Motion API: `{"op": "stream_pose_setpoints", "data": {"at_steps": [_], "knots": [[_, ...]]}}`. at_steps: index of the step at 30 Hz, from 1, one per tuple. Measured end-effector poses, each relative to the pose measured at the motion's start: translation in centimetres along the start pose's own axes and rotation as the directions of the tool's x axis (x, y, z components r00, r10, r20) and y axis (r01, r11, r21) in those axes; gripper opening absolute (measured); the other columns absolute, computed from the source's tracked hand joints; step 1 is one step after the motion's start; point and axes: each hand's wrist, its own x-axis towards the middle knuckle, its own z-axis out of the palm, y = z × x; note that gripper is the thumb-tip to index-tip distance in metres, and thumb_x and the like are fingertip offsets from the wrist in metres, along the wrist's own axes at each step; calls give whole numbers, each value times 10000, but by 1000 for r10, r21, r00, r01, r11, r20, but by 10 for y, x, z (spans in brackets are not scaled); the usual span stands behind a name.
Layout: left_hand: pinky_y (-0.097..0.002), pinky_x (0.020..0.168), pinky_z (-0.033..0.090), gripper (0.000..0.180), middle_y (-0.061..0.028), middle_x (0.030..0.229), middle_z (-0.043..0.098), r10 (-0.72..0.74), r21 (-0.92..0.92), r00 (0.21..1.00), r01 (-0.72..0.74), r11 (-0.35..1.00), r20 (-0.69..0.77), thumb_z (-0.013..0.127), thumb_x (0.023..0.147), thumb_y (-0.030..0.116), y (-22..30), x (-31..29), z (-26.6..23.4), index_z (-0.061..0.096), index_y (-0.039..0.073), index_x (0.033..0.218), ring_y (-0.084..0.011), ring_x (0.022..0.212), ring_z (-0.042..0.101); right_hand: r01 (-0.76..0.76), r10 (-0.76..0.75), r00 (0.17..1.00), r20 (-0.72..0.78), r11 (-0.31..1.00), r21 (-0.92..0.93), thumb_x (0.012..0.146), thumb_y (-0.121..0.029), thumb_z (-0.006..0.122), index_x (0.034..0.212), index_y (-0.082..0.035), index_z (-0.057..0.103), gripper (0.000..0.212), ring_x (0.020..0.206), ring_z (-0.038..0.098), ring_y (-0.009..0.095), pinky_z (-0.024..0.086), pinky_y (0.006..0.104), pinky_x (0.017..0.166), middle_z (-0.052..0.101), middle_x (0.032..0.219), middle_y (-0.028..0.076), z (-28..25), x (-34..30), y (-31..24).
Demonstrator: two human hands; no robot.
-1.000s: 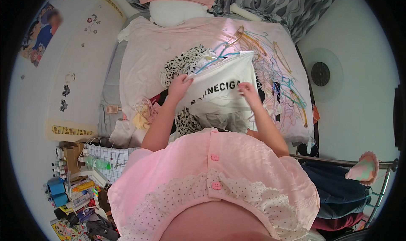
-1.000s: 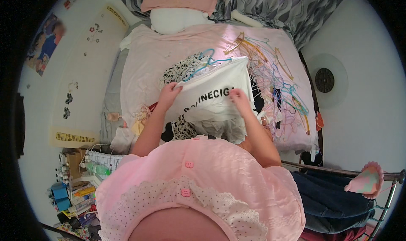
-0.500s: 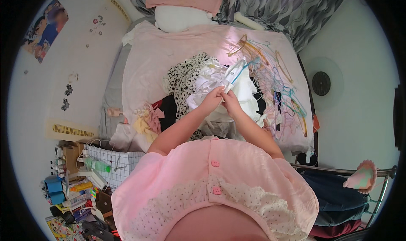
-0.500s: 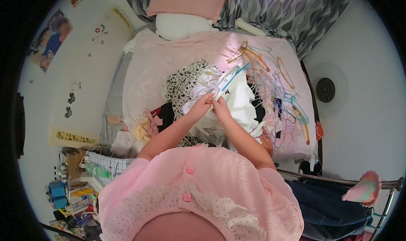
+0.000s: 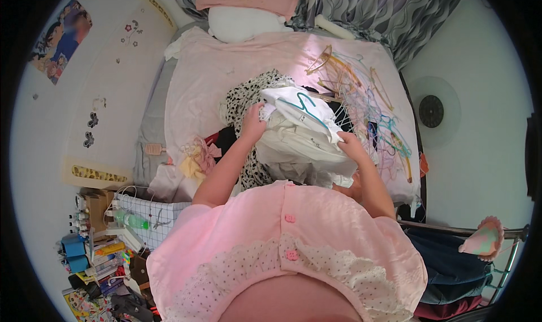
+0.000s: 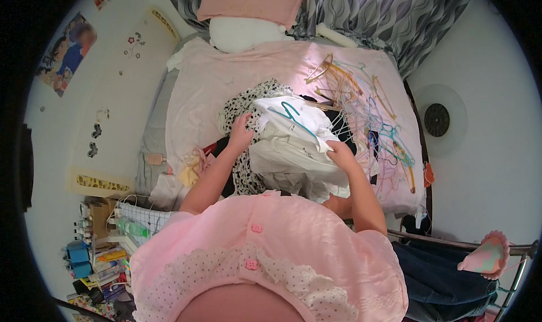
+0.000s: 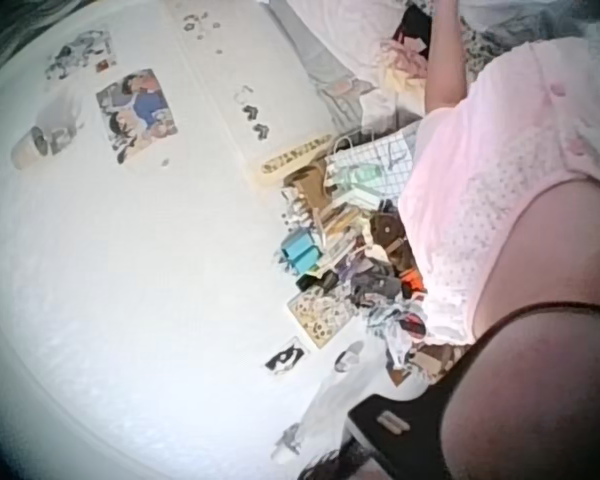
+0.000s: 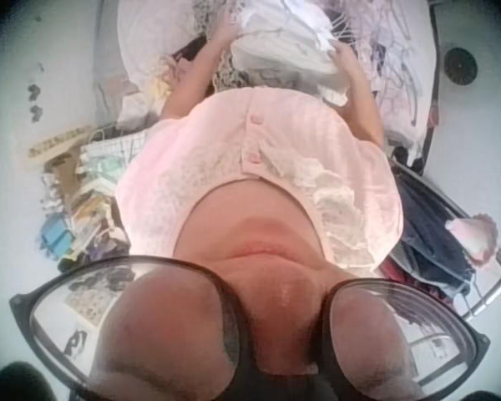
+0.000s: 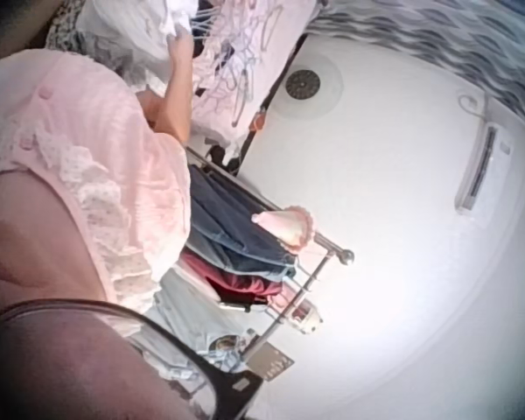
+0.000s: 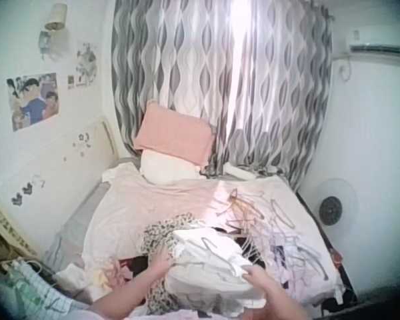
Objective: The person takes a black and white shirt from a bed, puts it on a hanger, and hangs it on a rack. They then sort through clothes on the bed, pick up a white Balenciaga shirt, put it on a blue hanger, and hang it on the rack.
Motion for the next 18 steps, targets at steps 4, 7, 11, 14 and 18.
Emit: {"op": "stream_pose_setpoints", "data": {"at_steps": [4,7,11,14,18], "knots": [[-374,924,317,481,-140,1155,421,180,366,984,-169,915,5,528,649,19,7,-6,-19,462,110,1117,-309,1083,396,27,-28,1000,14,996,83,654,-16,509,816,-1,577,176,632,546,206,413,283,596,574,701,130,-27,-12,-23],[-360,803,393,296,-123,966,519,305,245,949,-315,917,81,572,689,83,-1,0,-39,540,82,983,-291,933,489,45,-44,999,-31,998,46,648,-15,533,813,-12,588,174,633,558,190,419,278,590,581,692,115,-41,-15,-31],[-354,629,417,132,-106,746,558,240,-26,969,-239,971,56,579,717,97,6,-1,-49,572,41,836,-287,720,535,3,-17,979,-204,998,-69,655,-57,586,818,-41,596,164,638,561,192,433,278,599,590,709,87,-52,-14,-31],[-351,605,407,119,-109,740,560,169,-51,985,-170,984,-12,575,719,87,18,5,-65,573,41,828,-288,701,532,-1,-13,911,-411,999,-34,648,-88,647,862,-82,596,220,641,566,169,442,266,606,596,709,59,-49,-11,-13],[-341,591,408,90,-113,730,567,209,-71,972,-217,974,-104,566,716,69,23,6,-87,577,38,800,-285,685,538,41,282,806,-520,851,524,661,-102,700,1039,-44,534,417,791,560,141,438,261,700,602,875,56,-25,-12,14]]}}
